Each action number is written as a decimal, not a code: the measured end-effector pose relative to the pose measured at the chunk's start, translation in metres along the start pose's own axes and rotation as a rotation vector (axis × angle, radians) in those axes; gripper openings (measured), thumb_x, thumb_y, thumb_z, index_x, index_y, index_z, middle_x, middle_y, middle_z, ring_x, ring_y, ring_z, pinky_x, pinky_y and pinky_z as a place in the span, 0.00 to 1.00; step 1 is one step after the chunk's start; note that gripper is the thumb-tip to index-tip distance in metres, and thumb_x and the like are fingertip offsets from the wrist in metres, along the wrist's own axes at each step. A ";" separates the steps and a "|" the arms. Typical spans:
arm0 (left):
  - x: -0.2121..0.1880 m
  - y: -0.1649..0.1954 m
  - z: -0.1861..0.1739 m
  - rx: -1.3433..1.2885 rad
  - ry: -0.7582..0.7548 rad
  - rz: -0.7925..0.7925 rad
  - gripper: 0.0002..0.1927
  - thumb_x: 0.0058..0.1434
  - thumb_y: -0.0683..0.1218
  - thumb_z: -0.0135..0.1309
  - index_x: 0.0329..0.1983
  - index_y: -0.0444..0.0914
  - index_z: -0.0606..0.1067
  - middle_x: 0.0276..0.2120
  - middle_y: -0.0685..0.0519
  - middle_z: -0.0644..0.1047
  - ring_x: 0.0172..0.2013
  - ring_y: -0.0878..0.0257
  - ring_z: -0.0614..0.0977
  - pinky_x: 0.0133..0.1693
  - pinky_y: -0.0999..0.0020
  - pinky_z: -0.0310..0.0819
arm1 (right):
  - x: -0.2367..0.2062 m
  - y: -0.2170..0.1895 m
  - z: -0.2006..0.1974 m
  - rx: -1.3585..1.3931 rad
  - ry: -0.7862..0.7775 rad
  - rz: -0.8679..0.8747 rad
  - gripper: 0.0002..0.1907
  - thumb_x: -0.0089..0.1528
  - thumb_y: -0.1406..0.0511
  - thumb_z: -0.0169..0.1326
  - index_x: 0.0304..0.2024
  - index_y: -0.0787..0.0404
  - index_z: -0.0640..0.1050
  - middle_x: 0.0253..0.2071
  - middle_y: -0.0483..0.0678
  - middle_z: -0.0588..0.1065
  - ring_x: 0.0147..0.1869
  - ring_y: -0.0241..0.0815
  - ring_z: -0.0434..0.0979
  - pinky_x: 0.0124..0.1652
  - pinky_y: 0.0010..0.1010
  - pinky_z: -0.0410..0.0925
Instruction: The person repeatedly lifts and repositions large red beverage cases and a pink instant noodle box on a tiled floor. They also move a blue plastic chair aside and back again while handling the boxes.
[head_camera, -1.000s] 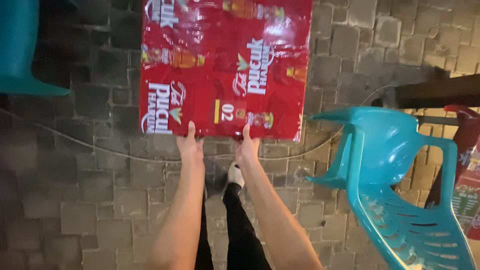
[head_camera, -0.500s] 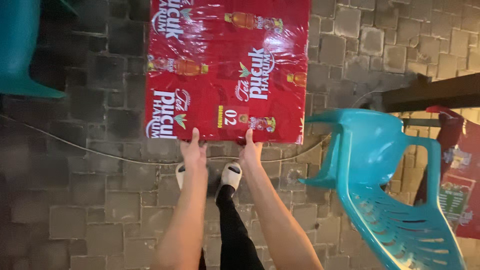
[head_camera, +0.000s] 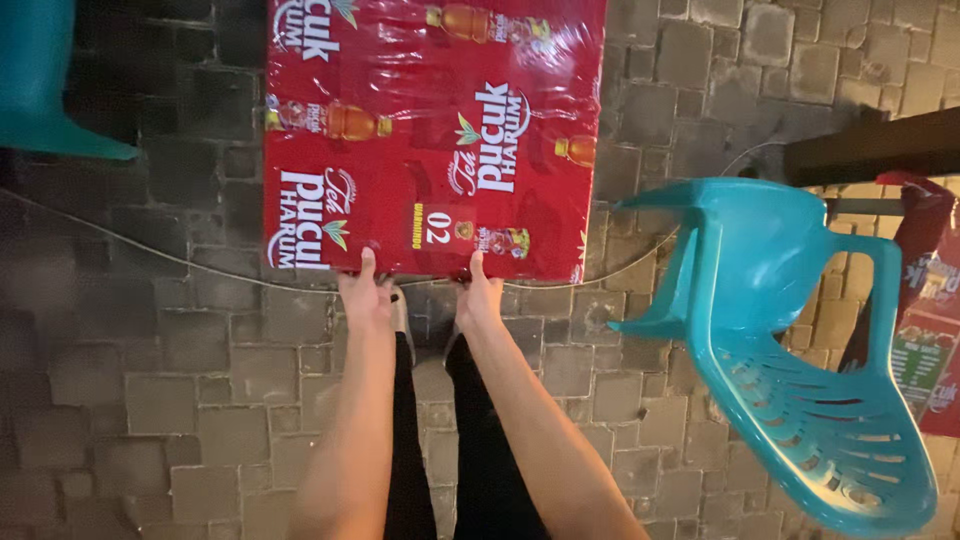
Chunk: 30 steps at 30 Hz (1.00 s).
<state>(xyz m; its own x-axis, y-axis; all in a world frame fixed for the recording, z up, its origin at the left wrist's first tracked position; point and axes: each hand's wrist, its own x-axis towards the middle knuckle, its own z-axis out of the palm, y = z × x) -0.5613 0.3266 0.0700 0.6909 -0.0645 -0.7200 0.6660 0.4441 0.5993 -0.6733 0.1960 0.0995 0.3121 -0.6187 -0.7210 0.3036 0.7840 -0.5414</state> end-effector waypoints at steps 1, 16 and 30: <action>-0.004 -0.001 -0.006 -0.008 0.010 0.000 0.37 0.63 0.40 0.59 0.73 0.52 0.58 0.64 0.50 0.70 0.55 0.49 0.77 0.51 0.43 0.77 | -0.003 0.004 -0.005 0.010 0.008 0.016 0.24 0.67 0.63 0.53 0.65 0.53 0.66 0.59 0.48 0.74 0.58 0.48 0.76 0.52 0.51 0.73; -0.073 -0.042 -0.030 -0.062 -0.104 0.029 0.37 0.64 0.37 0.58 0.73 0.49 0.58 0.68 0.51 0.67 0.65 0.47 0.71 0.57 0.37 0.73 | -0.037 -0.022 -0.075 -0.036 -0.037 0.010 0.26 0.67 0.61 0.54 0.65 0.58 0.63 0.60 0.54 0.71 0.58 0.54 0.76 0.55 0.56 0.74; -0.119 -0.045 -0.081 -0.083 -0.143 0.014 0.40 0.64 0.36 0.57 0.74 0.52 0.54 0.68 0.52 0.65 0.63 0.49 0.72 0.56 0.38 0.75 | -0.089 -0.005 -0.113 -0.059 0.015 -0.055 0.24 0.68 0.62 0.53 0.64 0.61 0.66 0.58 0.54 0.74 0.56 0.53 0.77 0.53 0.54 0.74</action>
<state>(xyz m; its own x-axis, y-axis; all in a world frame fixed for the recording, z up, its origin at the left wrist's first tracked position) -0.6957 0.3869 0.1003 0.7370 -0.1817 -0.6511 0.6345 0.5180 0.5737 -0.8047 0.2525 0.1176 0.2823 -0.6608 -0.6955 0.2660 0.7505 -0.6050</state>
